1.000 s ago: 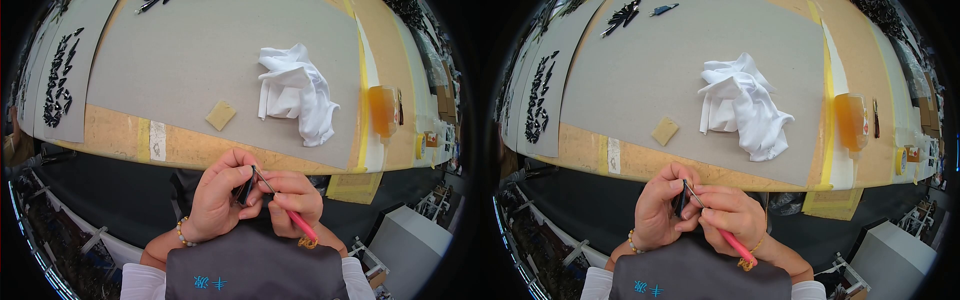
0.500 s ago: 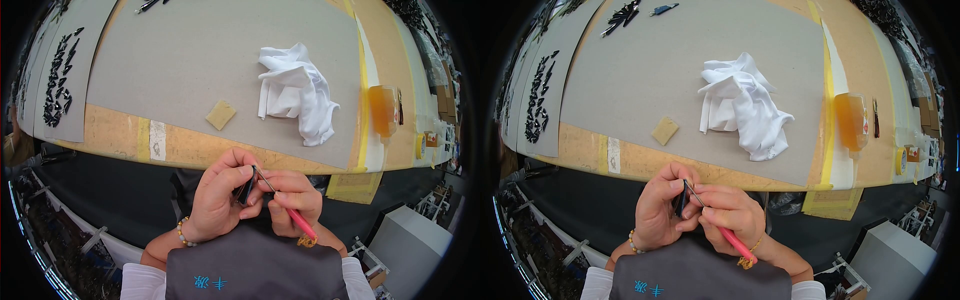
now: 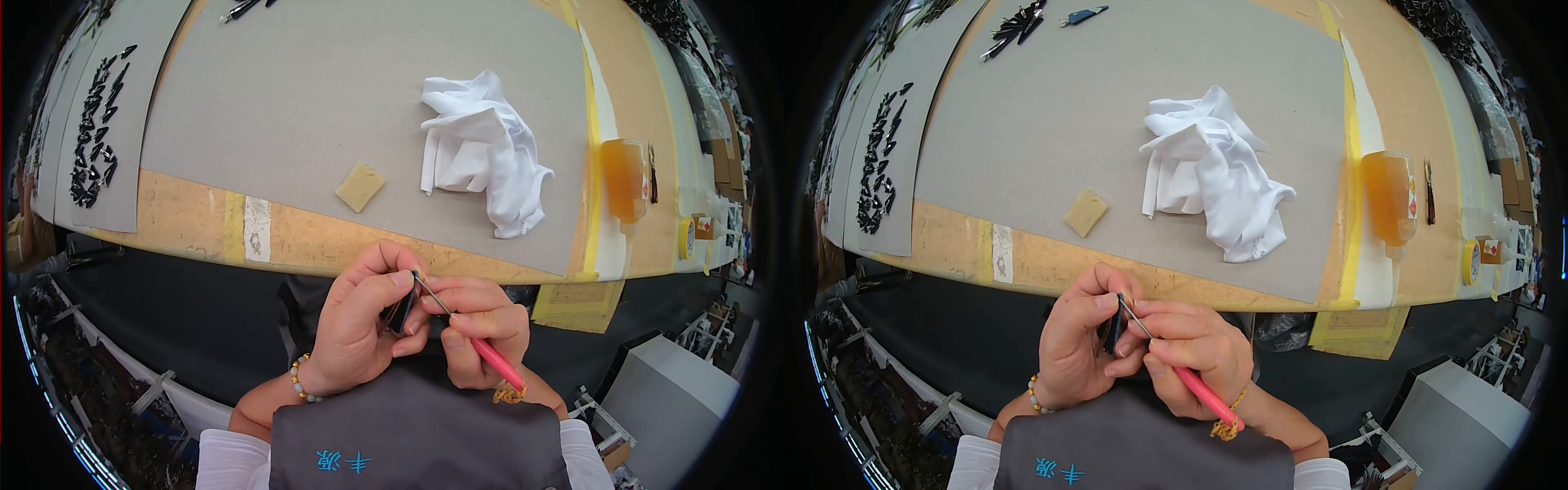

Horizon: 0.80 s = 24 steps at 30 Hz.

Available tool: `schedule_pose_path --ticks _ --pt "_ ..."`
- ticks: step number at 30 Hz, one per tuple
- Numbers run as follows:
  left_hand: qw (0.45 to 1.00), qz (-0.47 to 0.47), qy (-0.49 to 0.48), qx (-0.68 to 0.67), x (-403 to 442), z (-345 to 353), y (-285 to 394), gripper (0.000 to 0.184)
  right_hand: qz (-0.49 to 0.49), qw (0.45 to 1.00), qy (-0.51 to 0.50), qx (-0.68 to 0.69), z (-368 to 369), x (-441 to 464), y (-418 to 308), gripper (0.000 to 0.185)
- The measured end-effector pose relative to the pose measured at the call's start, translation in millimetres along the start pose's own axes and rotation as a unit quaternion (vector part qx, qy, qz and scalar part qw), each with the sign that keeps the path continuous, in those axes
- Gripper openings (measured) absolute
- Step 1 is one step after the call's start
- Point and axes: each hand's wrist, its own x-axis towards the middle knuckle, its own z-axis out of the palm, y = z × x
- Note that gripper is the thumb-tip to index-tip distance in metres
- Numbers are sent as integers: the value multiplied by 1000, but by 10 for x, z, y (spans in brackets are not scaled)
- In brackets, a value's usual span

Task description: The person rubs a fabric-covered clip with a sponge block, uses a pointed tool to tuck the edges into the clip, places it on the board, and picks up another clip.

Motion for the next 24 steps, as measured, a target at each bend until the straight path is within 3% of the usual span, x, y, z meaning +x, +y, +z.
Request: schedule_pose_path --ticks 13,24 --pt "1000 -1 19 -2 7 25 3 12 -16 999 -13 -43 3 7 -7 32" --pt "1000 14 7 -9 5 -12 -32 11 18 1000 5 19 -1 -7 -1 25"
